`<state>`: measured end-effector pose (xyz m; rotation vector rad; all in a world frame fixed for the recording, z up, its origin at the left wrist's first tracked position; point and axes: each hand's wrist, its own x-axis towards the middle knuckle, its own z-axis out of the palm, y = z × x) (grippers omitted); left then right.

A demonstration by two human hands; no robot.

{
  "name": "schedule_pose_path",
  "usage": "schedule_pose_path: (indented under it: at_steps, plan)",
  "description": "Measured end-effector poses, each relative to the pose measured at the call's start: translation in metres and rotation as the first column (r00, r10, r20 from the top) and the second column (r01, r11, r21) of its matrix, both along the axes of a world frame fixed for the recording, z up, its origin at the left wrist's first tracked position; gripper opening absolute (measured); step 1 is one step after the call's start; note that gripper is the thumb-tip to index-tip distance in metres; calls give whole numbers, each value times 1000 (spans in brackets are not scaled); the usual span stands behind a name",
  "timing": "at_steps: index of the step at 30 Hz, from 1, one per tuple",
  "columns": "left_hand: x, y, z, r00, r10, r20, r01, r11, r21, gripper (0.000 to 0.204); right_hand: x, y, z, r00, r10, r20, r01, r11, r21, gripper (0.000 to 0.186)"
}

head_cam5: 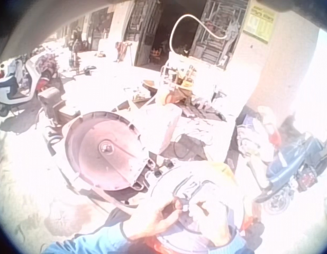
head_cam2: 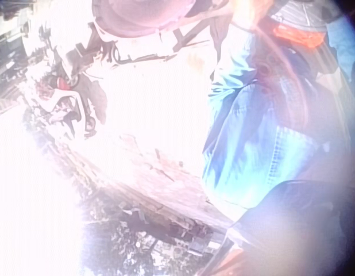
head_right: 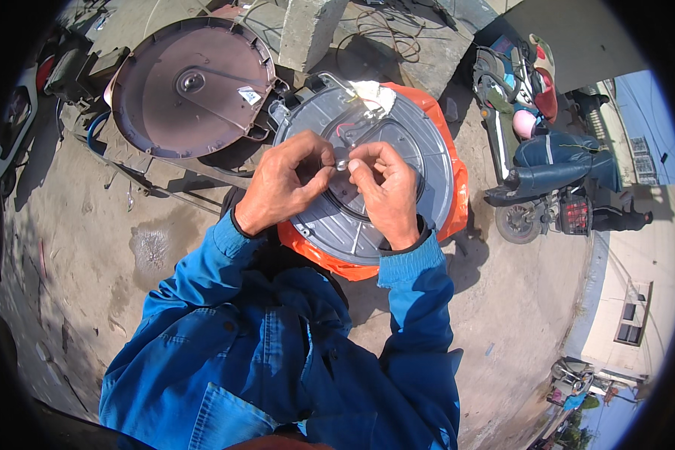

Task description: The person holds a small cylindrical electrical component and repeatedly twists and adjusts it with both hands over a disassembled motor housing. The person occasionally repositions the component and continues manipulating it without using any visible tools.

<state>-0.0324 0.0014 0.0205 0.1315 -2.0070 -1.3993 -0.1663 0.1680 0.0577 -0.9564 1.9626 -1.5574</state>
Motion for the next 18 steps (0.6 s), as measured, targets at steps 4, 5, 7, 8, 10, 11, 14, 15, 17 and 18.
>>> schedule_pose_path:
  at_steps: [4, 5, 7, 8, 10, 11, 14, 15, 17, 18]
  plan:
    - [0, -1, 0, 1000, -9, 4, 9, 1000, 13, 15, 0, 0, 0, 1000, -4, -23, 4, 1000, 21, 12]
    - [0, -1, 0, 1000, -9, 13, 9, 1000, 21, 15, 0, 0, 0, 1000, -5, -23, 5, 1000, 23, 12]
    - [0, -1, 0, 1000, 1, 19, -1, 1000, 18, 16, 0, -1, 0, 1000, -5, -29, 6, 1000, 29, 12]
    - [-1, 0, 0, 1000, 6, 22, -6, 1000, 16, 16, 0, -1, 1, 999, -4, -33, 5, 999, 33, 12]
    - [-1, 0, 0, 1000, 10, 23, -10, 1000, 12, 16, 0, -1, 1, 999, -9, -32, 10, 999, 31, 12]
    - [-1, 0, 0, 1000, 12, 23, -12, 1000, 9, 16, 1, -1, 1, 1000, -15, -25, 16, 1000, 26, 12]
    - [-1, 0, -1, 1000, 17, 18, -17, 1000, 0, 18, 1, -1, 2, 1000, -22, -13, 22, 1000, 22, 12]
    - [-1, 0, -1, 1000, 17, 16, -16, 1000, -3, 19, 1, -1, 2, 1000, -22, -11, 22, 1000, 22, 12]
    - [-1, -1, -2, 1000, 16, 13, -16, 1000, -10, 20, 1, -2, 2, 1000, -21, -11, 21, 999, 25, 13]
    - [-1, -1, -2, 1000, 14, 12, -14, 1000, -6, 21, 1, -2, 2, 1000, -21, -12, 21, 999, 26, 13]
